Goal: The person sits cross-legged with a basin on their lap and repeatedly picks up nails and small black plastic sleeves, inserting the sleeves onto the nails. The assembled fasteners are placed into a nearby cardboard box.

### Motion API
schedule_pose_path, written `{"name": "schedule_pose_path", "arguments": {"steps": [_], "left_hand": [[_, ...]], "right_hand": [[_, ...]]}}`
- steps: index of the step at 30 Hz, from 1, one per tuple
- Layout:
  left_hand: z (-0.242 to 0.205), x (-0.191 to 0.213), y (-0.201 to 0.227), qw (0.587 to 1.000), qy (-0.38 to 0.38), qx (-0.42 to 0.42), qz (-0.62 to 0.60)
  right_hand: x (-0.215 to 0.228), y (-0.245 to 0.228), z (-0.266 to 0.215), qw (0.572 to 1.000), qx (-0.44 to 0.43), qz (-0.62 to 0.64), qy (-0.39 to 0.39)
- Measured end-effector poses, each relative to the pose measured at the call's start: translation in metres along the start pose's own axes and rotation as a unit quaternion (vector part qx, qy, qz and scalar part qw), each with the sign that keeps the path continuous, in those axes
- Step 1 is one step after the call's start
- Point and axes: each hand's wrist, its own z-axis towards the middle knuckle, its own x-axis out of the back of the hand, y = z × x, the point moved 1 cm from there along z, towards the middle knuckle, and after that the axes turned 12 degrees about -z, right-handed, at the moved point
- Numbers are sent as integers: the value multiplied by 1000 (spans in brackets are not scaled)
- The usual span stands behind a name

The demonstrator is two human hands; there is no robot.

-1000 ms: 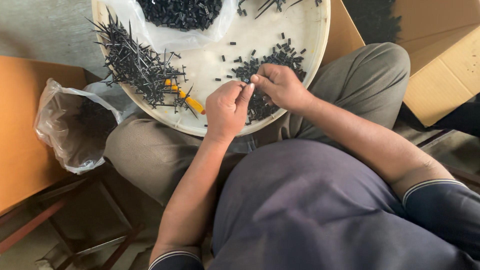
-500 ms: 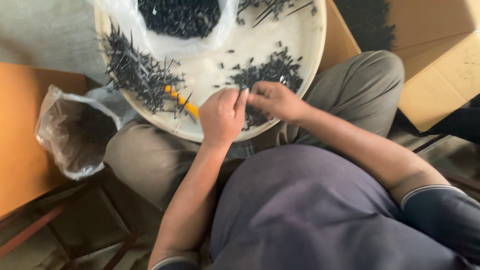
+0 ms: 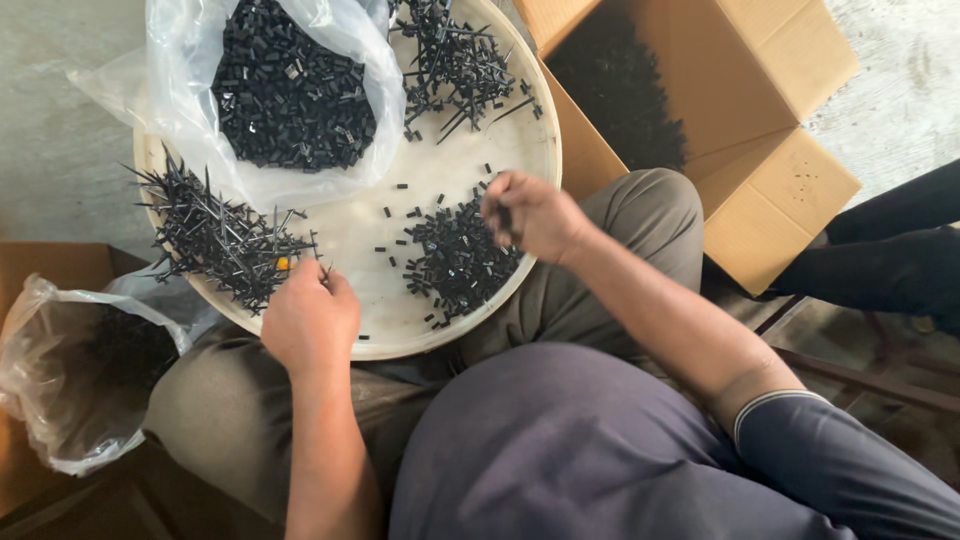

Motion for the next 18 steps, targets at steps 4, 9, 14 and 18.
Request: {"name": "schedule_pose_path", "arguments": {"steps": [4, 9, 14, 18], "left_hand": [[-3, 5, 7, 996, 68, -60, -6], [-1, -9, 21, 985, -9, -46, -165], [-10, -20, 45, 958, -76, -109, -255], [-16, -17, 57, 932, -47, -187, -306]], "right_hand": [[40, -42, 15, 965, 103, -184, 159], [53, -80, 35, 602, 192, -692, 350], [42, -82, 37, 534, 178, -748, 352], [21, -69, 16, 664, 147, -677, 280]]}}
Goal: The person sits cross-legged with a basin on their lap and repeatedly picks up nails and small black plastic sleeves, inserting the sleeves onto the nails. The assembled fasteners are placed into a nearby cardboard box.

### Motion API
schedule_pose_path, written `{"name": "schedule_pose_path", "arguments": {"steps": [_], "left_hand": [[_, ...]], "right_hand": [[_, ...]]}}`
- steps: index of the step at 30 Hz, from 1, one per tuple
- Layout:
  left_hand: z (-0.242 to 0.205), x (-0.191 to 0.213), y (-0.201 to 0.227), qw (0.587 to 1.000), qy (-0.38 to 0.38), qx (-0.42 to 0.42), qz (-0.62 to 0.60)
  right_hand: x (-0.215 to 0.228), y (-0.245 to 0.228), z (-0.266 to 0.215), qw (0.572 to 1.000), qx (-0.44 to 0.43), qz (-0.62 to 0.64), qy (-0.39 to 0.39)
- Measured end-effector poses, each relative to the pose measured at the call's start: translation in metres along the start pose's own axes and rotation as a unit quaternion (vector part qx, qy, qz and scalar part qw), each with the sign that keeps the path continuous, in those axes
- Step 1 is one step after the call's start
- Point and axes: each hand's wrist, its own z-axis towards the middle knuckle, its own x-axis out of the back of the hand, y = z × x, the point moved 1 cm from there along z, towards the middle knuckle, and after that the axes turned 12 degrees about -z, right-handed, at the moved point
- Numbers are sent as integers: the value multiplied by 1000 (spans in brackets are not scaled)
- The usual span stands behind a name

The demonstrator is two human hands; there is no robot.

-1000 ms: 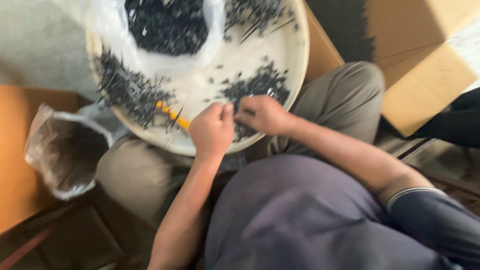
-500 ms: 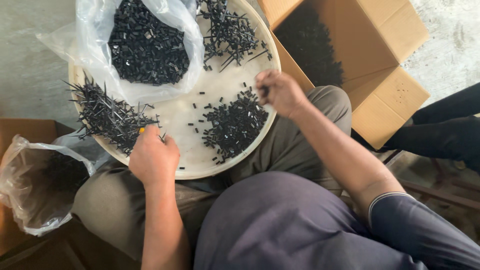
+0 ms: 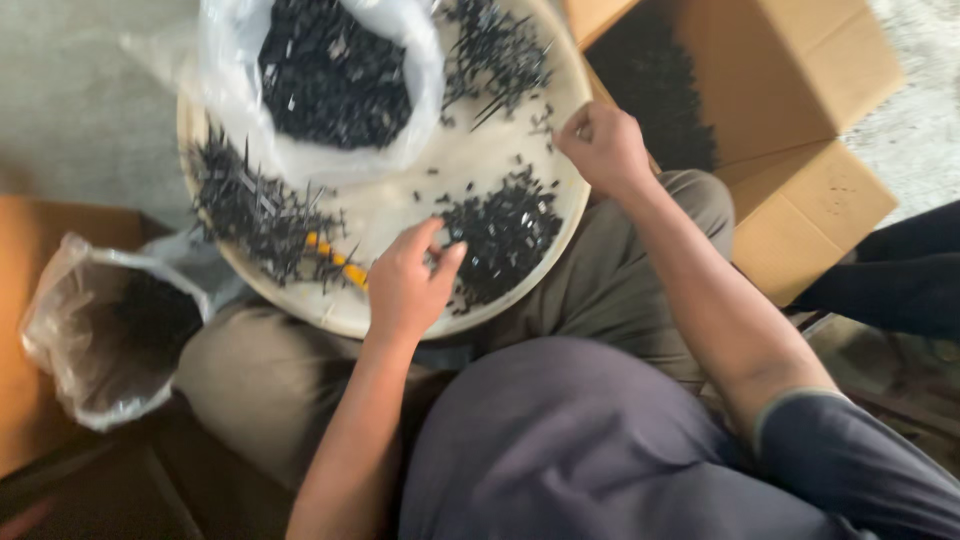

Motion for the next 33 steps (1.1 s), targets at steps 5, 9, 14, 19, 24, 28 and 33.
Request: {"name": "schedule_pose_path", "arguments": {"steps": [5, 9, 14, 19, 24, 28, 33], "left_hand": [[-9, -9, 0, 993, -59, -73, -64], [-9, -9, 7, 993, -68, -85, -44], [-12, -3, 7, 994, -40, -88, -51], [-8, -8, -1, 985, -60, 40, -156], [-9, -8, 1, 988, -51, -64, -134], [-7, -7, 5, 991, -48, -117, -41], [-10, -3, 10, 984, -40, -170, -38]], "right_hand": [[-22, -29, -57, 931, -85, 189, -301], [-31, -61, -71, 898, -40, 249, -360], [-41, -72, -78, 900, 7, 274, -340], [-41, -66, -84, 937, 204, 206, -194], [-55, -72, -93, 924, 2, 299, -238], [-65, -79, -96, 835, -141, 449, -285], [-70, -79, -98, 795, -160, 508, -289]]}}
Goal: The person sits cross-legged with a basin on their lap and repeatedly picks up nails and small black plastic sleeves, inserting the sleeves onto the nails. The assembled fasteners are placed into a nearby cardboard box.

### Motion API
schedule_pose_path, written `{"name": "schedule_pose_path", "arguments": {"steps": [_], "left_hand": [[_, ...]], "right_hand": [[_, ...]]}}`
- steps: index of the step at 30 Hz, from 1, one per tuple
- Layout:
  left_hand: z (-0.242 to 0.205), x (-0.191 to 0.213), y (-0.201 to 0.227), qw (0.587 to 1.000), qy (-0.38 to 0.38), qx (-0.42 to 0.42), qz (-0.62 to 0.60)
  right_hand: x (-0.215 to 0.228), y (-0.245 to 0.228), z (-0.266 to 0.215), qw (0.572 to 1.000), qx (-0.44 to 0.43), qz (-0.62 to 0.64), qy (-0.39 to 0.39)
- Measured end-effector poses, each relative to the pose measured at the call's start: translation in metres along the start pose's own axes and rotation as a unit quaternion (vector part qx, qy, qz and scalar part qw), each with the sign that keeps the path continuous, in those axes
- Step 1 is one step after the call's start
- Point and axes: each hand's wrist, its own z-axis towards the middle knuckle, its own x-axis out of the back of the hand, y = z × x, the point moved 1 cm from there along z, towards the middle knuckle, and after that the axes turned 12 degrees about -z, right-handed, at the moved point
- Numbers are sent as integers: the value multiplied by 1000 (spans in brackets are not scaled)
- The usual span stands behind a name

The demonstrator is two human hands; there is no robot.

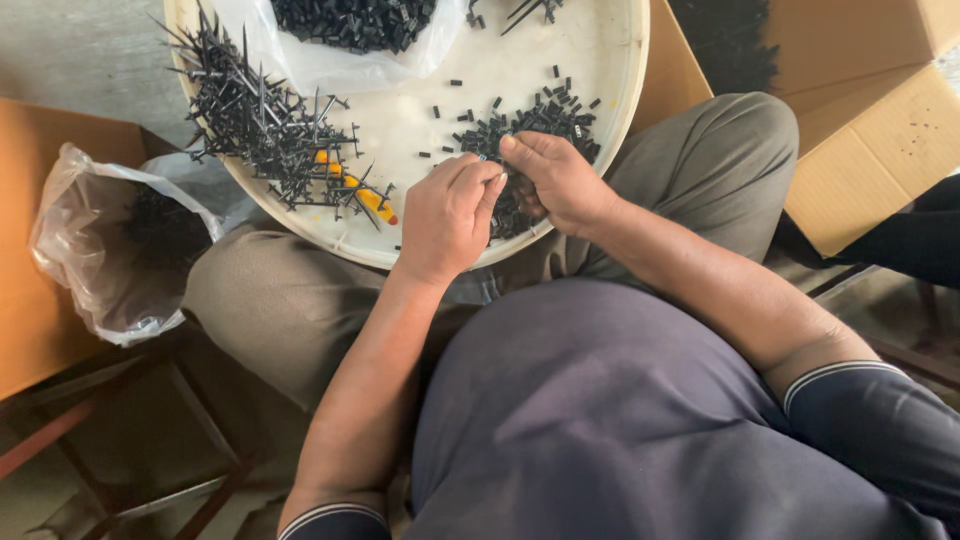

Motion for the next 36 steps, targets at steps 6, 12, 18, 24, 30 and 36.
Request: {"name": "schedule_pose_path", "arguments": {"steps": [6, 12, 18, 24, 30, 36], "left_hand": [[1, 1, 3, 1000, 17, 0, -19], [0, 0, -1, 998, 53, 18, 28], [-7, -6, -11, 995, 53, 56, 63], [-13, -18, -33, 923, 115, 328, -166], [-17, -20, -36, 936, 119, 307, -125], [-14, -18, -31, 963, 99, 246, -46]], "right_hand": [[19, -2, -4, 996, 10, 89, -31], [20, 0, -8, 996, 16, 35, -80], [9, -14, -11, 885, 191, -424, -9], [-2, -28, -23, 689, 474, -545, 60], [-5, -28, -22, 667, 481, -565, 75], [1, -32, -22, 674, 473, -564, 54]]}}
